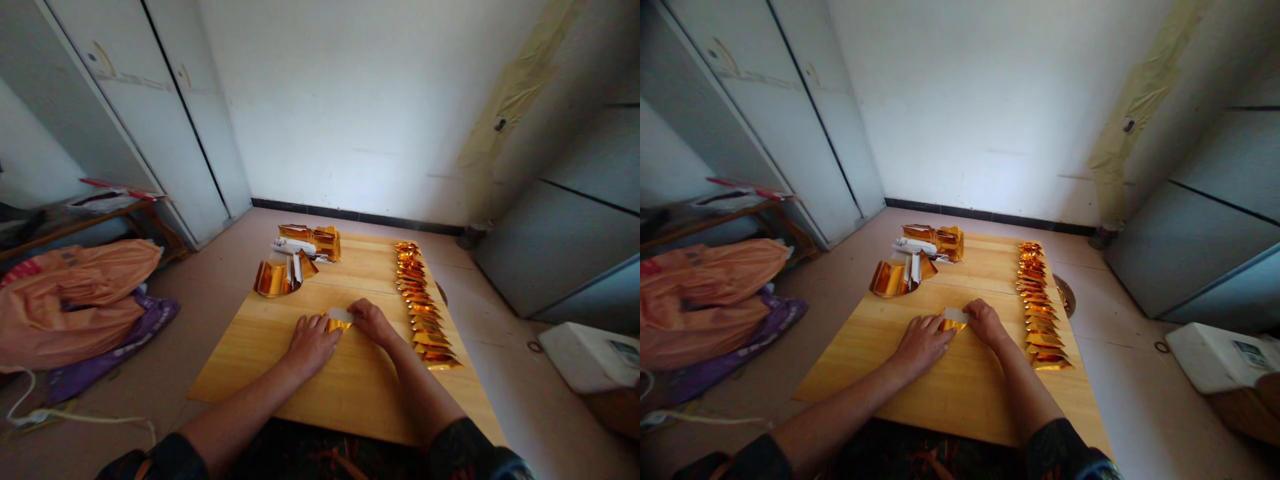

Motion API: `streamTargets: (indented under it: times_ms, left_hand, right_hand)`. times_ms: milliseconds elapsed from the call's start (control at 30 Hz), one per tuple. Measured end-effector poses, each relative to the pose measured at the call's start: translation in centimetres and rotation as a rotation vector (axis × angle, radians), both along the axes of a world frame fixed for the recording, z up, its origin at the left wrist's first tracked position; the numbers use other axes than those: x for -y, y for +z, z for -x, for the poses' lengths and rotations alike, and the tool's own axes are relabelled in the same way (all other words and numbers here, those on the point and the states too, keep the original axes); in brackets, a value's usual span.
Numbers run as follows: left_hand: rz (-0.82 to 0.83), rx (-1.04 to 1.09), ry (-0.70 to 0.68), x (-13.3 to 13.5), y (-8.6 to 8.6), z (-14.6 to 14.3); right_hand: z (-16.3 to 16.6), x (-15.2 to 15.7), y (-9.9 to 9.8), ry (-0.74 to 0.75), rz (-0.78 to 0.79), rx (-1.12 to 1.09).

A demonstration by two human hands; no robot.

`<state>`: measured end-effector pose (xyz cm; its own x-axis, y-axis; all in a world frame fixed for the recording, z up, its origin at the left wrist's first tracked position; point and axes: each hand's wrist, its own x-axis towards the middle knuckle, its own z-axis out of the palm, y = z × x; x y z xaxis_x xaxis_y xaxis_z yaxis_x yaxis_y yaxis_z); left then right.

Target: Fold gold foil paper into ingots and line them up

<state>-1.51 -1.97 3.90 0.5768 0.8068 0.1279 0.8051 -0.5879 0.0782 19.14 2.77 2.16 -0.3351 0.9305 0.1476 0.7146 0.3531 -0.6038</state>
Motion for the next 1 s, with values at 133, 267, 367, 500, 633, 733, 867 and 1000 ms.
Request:
streamTargets:
  times_ms: [133, 267, 367, 500, 633, 733, 867, 1000]
  left_hand:
    - [0.025, 0.060, -0.085, -1.3, -0.2, 1.2]
    - [0.089, 0.140, -0.183, -3.4, -0.5, 2.6]
    - [0.151, 0.219, -0.209, -4.6, -0.9, 3.1]
    - [0.214, 0.287, -0.183, -5.3, -1.3, 3.2]
    - [0.255, 0.279, -0.176, -5.2, -1.3, 3.3]
    - [0.240, 0.238, -0.199, -4.9, -0.9, 3.4]
    - [0.153, 0.169, -0.257, -4.4, -0.6, 3.5]
    - [0.015, 0.120, -0.256, -3.4, -0.8, 3.0]
  right_hand:
    - [0.3, 1.2, 0.6, 0.091, -0.119, 0.104]
    - [1.5, 2.9, 1.2, 0.117, -0.159, 0.340]
    - [2.5, 3.9, 1.3, 0.103, -0.178, 0.442]
    - [2.8, 4.5, 1.2, 0.086, -0.205, 0.464]
    - [2.5, 4.7, 1.2, 0.122, -0.225, 0.465]
    - [2.4, 4.9, 1.1, 0.120, -0.233, 0.475]
    - [2.6, 5.0, 1.0, 0.104, -0.237, 0.481]
    - [2.9, 5.3, 1.0, 0.072, -0.241, 0.491]
